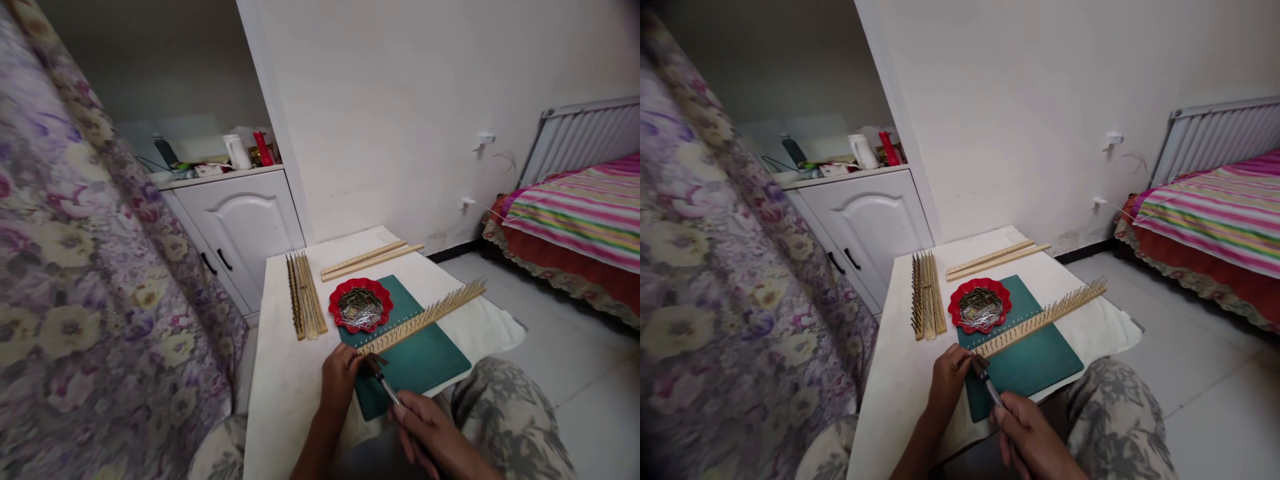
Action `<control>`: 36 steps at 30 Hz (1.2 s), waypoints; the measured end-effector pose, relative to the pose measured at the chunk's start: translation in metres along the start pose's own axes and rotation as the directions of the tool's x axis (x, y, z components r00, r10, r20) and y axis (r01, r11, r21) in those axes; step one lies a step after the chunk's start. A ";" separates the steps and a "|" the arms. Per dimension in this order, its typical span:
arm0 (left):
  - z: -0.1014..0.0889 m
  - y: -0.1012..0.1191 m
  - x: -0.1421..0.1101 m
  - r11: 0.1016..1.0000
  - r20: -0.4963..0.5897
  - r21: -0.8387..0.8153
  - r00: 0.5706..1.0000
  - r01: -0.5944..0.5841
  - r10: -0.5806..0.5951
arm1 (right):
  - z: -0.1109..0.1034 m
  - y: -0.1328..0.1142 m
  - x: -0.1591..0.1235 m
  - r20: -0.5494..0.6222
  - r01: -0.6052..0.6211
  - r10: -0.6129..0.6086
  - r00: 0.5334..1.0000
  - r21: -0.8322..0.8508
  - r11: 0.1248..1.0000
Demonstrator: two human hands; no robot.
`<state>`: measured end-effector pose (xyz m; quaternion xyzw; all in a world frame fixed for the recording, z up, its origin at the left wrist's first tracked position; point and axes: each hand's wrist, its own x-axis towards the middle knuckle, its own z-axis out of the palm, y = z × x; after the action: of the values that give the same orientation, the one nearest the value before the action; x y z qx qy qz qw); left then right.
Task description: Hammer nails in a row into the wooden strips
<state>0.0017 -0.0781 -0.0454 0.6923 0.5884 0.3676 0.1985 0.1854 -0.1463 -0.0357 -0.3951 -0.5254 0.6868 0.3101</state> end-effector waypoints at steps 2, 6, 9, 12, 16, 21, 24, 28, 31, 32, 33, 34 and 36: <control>0.002 -0.002 -0.001 1.000 -0.006 0.023 1.000 -0.001 0.001 | 0.002 -0.019 0.003 -0.002 0.033 -0.033 0.999 -0.029 0.999; 0.004 -0.003 -0.002 1.000 -0.015 0.018 1.000 0.023 -0.022 | 0.007 -0.039 0.014 -0.013 0.051 -0.052 0.999 -0.082 0.995; 0.004 -0.002 -0.002 1.000 -0.016 -0.012 0.999 0.029 -0.029 | 0.009 -0.037 0.021 0.005 0.047 -0.047 0.999 -0.113 0.992; 0.003 -0.001 -0.002 0.999 -0.018 -0.025 0.999 0.026 -0.027 | 0.009 -0.033 0.022 0.012 0.041 -0.040 0.999 -0.108 0.993; 0.002 -0.001 -0.002 0.999 -0.015 -0.023 1.000 0.024 -0.024 | 0.010 -0.036 0.020 0.005 0.050 -0.050 0.999 -0.107 0.993; 0.003 0.000 -0.002 1.000 -0.016 -0.015 1.000 0.019 -0.020 | 0.011 -0.033 0.018 0.005 0.055 -0.055 0.998 -0.107 0.993; 0.001 -0.001 -0.005 1.000 -0.014 0.030 1.000 0.005 -0.004 | 0.009 -0.026 0.011 0.006 0.051 -0.051 0.999 -0.104 0.993; -0.009 -0.002 -0.014 0.998 -0.017 0.068 1.000 0.008 -0.007 | 0.004 -0.013 -0.003 0.000 0.002 -0.002 1.000 -0.122 0.993; -0.018 -0.006 -0.021 0.992 -0.037 0.122 0.999 0.043 -0.038 | -0.001 0.003 -0.008 -0.020 -0.013 0.010 1.000 -0.139 0.990; -0.020 -0.007 -0.022 0.989 -0.039 0.142 0.998 0.052 -0.046 | -0.002 0.009 -0.008 -0.034 -0.013 0.009 0.999 -0.135 0.991; -0.021 -0.008 -0.023 0.986 -0.035 0.157 0.998 0.058 -0.053 | -0.004 0.015 -0.008 -0.042 -0.007 0.002 0.999 -0.129 0.992; -0.022 -0.010 -0.023 0.984 -0.024 0.168 0.998 0.061 -0.058 | -0.005 0.021 -0.008 -0.062 -0.003 -0.005 0.998 -0.115 0.993; -0.022 -0.012 -0.022 0.982 0.003 0.180 0.998 0.057 -0.059 | -0.008 0.029 -0.006 -0.075 0.001 -0.007 0.997 -0.088 0.996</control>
<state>-0.0232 -0.0996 -0.0453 0.6914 0.6384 0.3042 0.1481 0.1950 -0.1555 -0.0635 -0.4329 -0.5437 0.6470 0.3136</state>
